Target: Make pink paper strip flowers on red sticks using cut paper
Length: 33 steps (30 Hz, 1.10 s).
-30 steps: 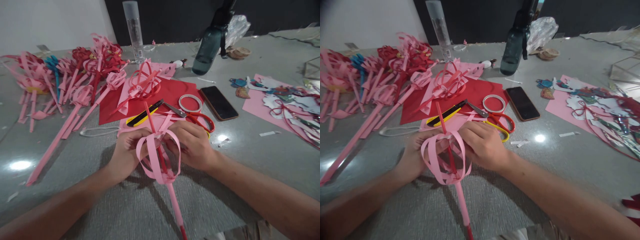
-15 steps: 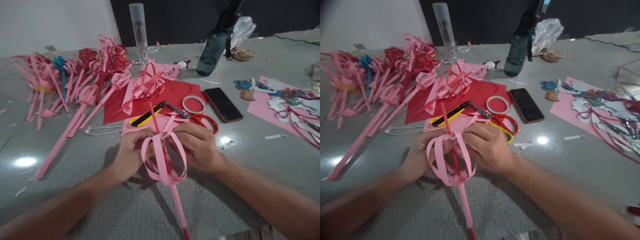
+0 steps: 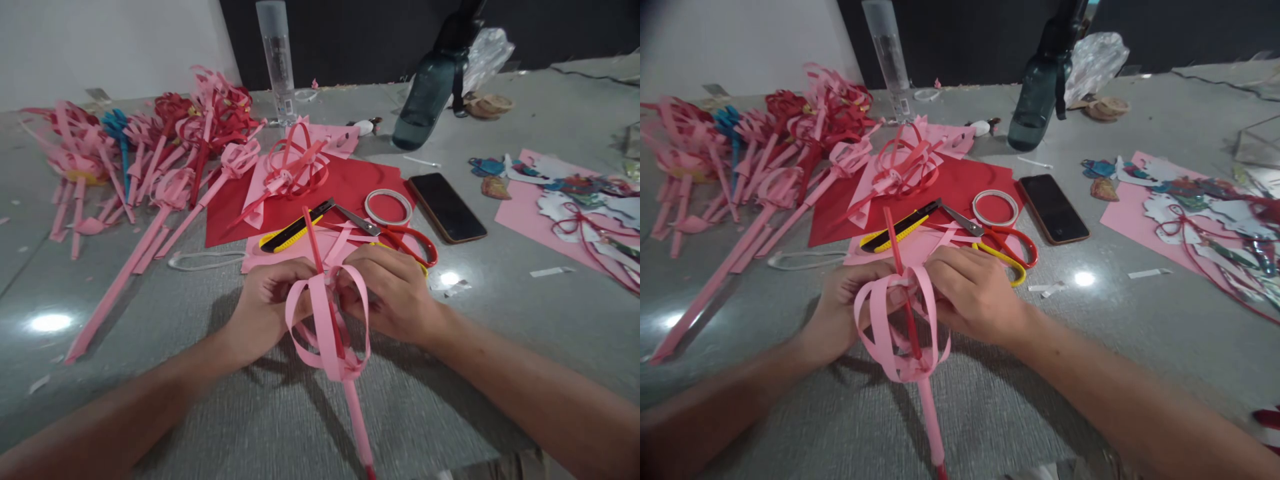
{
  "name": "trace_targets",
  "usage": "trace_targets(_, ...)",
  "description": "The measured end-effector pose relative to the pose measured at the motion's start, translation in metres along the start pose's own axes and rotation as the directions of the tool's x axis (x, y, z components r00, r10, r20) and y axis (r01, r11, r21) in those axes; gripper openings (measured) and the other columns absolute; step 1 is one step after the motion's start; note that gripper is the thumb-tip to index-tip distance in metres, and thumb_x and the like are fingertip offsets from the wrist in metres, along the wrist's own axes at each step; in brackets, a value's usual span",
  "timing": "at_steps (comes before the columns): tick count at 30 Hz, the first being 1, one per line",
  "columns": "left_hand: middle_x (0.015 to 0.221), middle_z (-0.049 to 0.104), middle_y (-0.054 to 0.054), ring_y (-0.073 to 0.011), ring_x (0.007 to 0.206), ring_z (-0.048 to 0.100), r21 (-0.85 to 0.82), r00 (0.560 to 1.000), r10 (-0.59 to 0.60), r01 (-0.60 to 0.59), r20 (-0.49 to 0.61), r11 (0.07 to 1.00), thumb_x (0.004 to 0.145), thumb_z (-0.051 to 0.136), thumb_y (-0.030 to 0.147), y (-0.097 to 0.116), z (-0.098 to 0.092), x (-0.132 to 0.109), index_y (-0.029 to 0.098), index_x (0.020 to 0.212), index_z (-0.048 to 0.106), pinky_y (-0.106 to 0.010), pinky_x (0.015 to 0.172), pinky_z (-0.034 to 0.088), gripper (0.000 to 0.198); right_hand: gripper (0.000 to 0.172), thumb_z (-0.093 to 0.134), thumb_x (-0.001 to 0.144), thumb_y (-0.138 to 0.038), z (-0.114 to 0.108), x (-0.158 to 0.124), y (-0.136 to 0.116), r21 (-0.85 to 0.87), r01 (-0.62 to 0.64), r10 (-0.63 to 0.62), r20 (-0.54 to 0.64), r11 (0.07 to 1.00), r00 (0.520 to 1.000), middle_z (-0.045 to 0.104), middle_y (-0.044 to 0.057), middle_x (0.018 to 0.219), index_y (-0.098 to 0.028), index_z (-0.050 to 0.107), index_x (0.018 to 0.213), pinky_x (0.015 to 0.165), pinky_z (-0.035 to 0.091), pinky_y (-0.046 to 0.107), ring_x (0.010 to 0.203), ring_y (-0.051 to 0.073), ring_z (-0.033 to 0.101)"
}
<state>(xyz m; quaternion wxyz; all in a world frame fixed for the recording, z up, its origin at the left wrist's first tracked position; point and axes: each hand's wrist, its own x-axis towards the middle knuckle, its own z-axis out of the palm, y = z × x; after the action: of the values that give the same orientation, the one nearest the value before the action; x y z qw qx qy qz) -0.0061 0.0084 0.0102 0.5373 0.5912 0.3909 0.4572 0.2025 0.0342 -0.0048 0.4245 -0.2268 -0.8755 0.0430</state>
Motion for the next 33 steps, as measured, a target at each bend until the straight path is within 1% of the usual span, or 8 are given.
trace_targets(5, 0.067, 0.064, -0.002, -0.0108, 0.058, 0.053, -0.022, 1.0, -0.018, 0.017, -0.005, 1.0, 0.078, 0.087, 0.034, 0.0008, 0.0006, -0.0001, 0.016, 0.07, 0.073, -0.02, 0.049, 0.043, 0.024, 0.003, 0.061, 0.093, -0.017, 0.0007, -0.0018, 0.0008, -0.022, 0.006, -0.006, 0.0, 1.0, 1.0, 0.071, 0.011, 0.085, -0.015, 0.062, 0.093, 0.065, 0.051, 0.033, 0.073, 0.021, 0.063)
trace_targets(8, 0.062, 0.058, 0.001, -0.0086, 0.053, 0.046, -0.017, 1.0, -0.011, 0.011, -0.014, 1.0, 0.077, 0.088, 0.034, 0.0007, 0.0001, 0.0009, 0.016, 0.065, 0.07, -0.019, 0.047, 0.04, 0.028, 0.001, 0.062, 0.092, -0.015, 0.0015, -0.002, 0.0, -0.014, -0.004, 0.003, -0.013, 1.0, 1.0, 0.071, 0.009, 0.084, -0.016, 0.062, 0.092, 0.064, 0.05, 0.032, 0.072, 0.019, 0.062)
trace_targets(12, 0.057, 0.05, 0.003, -0.0084, 0.051, 0.041, 0.046, 0.999, 0.012, -0.011, -0.038, 0.999, 0.079, 0.086, 0.037, -0.0014, -0.0013, 0.002, 0.017, 0.058, 0.064, -0.021, 0.048, 0.039, 0.037, 0.004, 0.062, 0.092, -0.014, 0.0021, -0.0007, -0.002, -0.012, -0.024, 0.024, -0.009, 1.0, 1.0, 0.07, 0.008, 0.082, -0.016, 0.061, 0.088, 0.063, 0.05, 0.031, 0.071, 0.018, 0.062)
trace_targets(15, 0.057, 0.05, 0.003, -0.0088, 0.051, 0.04, 0.071, 0.999, 0.025, -0.021, -0.048, 0.997, 0.078, 0.085, 0.04, -0.0026, -0.0017, 0.0016, 0.017, 0.058, 0.064, -0.021, 0.048, 0.038, 0.037, 0.006, 0.061, 0.091, -0.012, 0.002, -0.0005, -0.0024, -0.012, -0.038, 0.038, 0.002, 0.999, 0.999, 0.07, 0.008, 0.081, -0.016, 0.061, 0.087, 0.063, 0.051, 0.031, 0.07, 0.018, 0.062)
trace_targets(17, 0.059, 0.052, 0.002, -0.0095, 0.052, 0.043, 0.075, 0.998, 0.02, -0.016, -0.053, 0.997, 0.079, 0.085, 0.04, -0.0026, -0.0017, 0.0009, 0.017, 0.058, 0.065, -0.021, 0.048, 0.038, 0.036, 0.006, 0.061, 0.09, -0.011, 0.0022, -0.0015, -0.0019, 0.026, -0.045, 0.046, -0.006, 0.999, 0.999, 0.07, 0.008, 0.081, -0.016, 0.062, 0.088, 0.063, 0.052, 0.031, 0.07, 0.018, 0.063)
trace_targets(21, 0.062, 0.056, 0.001, -0.0108, 0.054, 0.048, 0.038, 0.997, -0.035, 0.037, -0.069, 0.999, 0.081, 0.083, 0.038, -0.0018, -0.0012, 0.0001, 0.018, 0.061, 0.068, -0.021, 0.046, 0.037, 0.032, 0.01, 0.064, 0.087, -0.011, 0.0025, -0.0041, 0.0, 0.061, -0.067, 0.07, -0.055, 0.996, 0.996, 0.071, 0.006, 0.084, -0.017, 0.063, 0.095, 0.066, 0.055, 0.032, 0.074, 0.018, 0.065)
trace_targets(27, 0.06, 0.051, 0.002, -0.0089, 0.055, 0.043, -0.071, 0.995, -0.061, 0.056, -0.074, 0.996, 0.078, 0.085, 0.032, -0.0013, 0.0003, 0.0014, 0.017, 0.056, 0.064, -0.019, 0.048, 0.036, 0.034, 0.015, 0.068, 0.086, -0.007, 0.0011, -0.0013, -0.001, 0.075, -0.049, 0.059, -0.143, 0.996, 0.988, 0.072, 0.006, 0.084, -0.018, 0.063, 0.095, 0.063, 0.055, 0.029, 0.073, 0.017, 0.067)
trace_targets(33, 0.059, 0.053, 0.001, -0.0097, 0.053, 0.041, -0.014, 0.993, -0.06, 0.059, -0.099, 0.998, 0.079, 0.084, 0.036, 0.0022, 0.0022, 0.0021, 0.018, 0.055, 0.065, -0.02, 0.045, 0.033, 0.036, 0.019, 0.066, 0.085, -0.007, -0.0003, -0.0025, -0.002, 0.058, -0.024, 0.033, -0.146, 0.998, 0.989, 0.074, 0.007, 0.087, -0.019, 0.065, 0.099, 0.066, 0.059, 0.031, 0.076, 0.019, 0.07)
